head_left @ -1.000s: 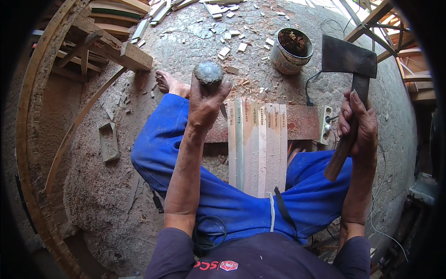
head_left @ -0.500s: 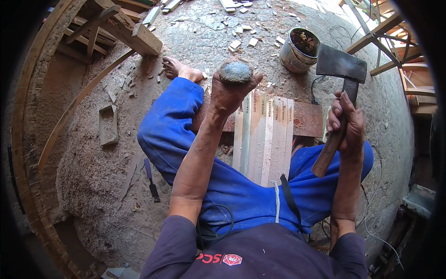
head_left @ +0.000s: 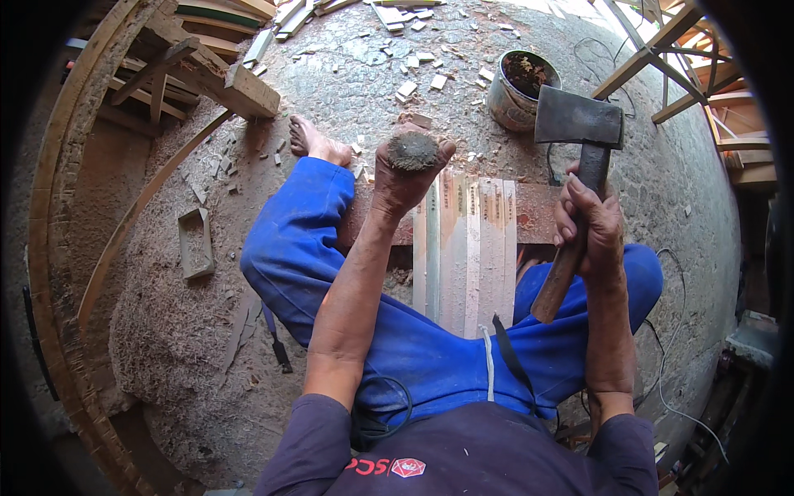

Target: The person sits on the floor and uses a chisel and mallet to carve a groove into a wooden plank. They repeatedly strike the chisel to remove wood chips and shape the plank.

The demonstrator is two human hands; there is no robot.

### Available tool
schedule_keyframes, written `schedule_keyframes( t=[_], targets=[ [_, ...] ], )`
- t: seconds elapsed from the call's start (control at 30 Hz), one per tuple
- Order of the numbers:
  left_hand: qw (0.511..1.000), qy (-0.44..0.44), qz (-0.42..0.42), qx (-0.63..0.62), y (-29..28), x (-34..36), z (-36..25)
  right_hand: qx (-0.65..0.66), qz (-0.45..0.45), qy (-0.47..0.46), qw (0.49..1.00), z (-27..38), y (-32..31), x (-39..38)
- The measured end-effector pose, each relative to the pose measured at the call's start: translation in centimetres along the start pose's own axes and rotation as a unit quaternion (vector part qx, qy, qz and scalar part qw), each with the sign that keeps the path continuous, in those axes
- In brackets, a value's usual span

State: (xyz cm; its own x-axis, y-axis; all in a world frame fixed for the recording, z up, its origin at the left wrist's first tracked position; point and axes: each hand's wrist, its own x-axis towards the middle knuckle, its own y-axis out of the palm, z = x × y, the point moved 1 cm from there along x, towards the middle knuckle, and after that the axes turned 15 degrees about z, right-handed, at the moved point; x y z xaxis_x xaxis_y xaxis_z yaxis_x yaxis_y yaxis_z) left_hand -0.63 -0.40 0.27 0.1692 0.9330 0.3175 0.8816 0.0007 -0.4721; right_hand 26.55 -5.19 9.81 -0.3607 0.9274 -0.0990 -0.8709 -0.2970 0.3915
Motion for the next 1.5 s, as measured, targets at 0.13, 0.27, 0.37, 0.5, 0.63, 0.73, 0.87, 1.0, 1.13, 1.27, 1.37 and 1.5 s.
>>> schedule_keyframes(
  t=[0.13, 0.27, 0.37, 0.5, 0.63, 0.73, 0.87, 1.0, 1.13, 1.27, 1.37, 1.5],
  targets=[
    [0.997, -0.027, -0.061, -0.043, -1.6, 0.7, -5.3, 0.049, -0.045, -0.015, 0.998, 1.8, 0.1, -2.2],
    [0.994, -0.006, -0.086, -0.069, -2.0, 2.4, -7.0, 0.064, -0.108, -0.027, 0.992, 4.4, 2.4, -4.0],
    [0.997, -0.046, -0.027, -0.057, -1.0, 3.7, -7.4, 0.088, -0.144, -0.040, 0.985, 4.7, 2.5, -5.7],
    [0.990, -0.084, 0.018, -0.113, 0.0, 2.5, -6.3, 0.113, -0.125, -0.078, 0.983, 4.7, 1.0, -7.6],
    [0.990, -0.068, -0.002, -0.124, 0.1, 0.8, -4.7, 0.124, -0.049, -0.117, 0.984, 4.6, 0.9, -6.7],
    [0.994, -0.037, -0.008, -0.102, -0.3, 0.5, -4.1, 0.140, 0.026, -0.134, 0.981, 4.4, -0.7, -7.1],
    [0.990, -0.038, -0.002, -0.134, 0.5, -0.5, -3.2, 0.104, 0.006, -0.127, 0.986, 4.0, 0.4, -7.2],
    [0.992, -0.005, -0.007, -0.123, 0.4, -1.3, -2.0, 0.080, -0.012, -0.121, 0.989, 3.1, 1.2, -7.4],
    [0.984, -0.004, -0.028, -0.175, 0.4, -1.4, -1.4, 0.052, -0.018, -0.115, 0.992, 2.6, 1.6, -7.3],
    [0.980, -0.033, -0.023, -0.194, -0.2, -1.4, -1.6, 0.038, -0.018, -0.106, 0.994, 2.3, 1.9, -6.7],
    [0.981, -0.026, -0.016, -0.194, -0.3, -1.3, -1.4, 0.035, -0.015, -0.100, 0.994, 2.3, 2.2, -6.4],
    [0.979, -0.027, -0.016, -0.200, -0.4, -1.2, -1.4, 0.043, -0.007, -0.096, 0.994, 2.2, 2.4, -6.1]
  ],
)
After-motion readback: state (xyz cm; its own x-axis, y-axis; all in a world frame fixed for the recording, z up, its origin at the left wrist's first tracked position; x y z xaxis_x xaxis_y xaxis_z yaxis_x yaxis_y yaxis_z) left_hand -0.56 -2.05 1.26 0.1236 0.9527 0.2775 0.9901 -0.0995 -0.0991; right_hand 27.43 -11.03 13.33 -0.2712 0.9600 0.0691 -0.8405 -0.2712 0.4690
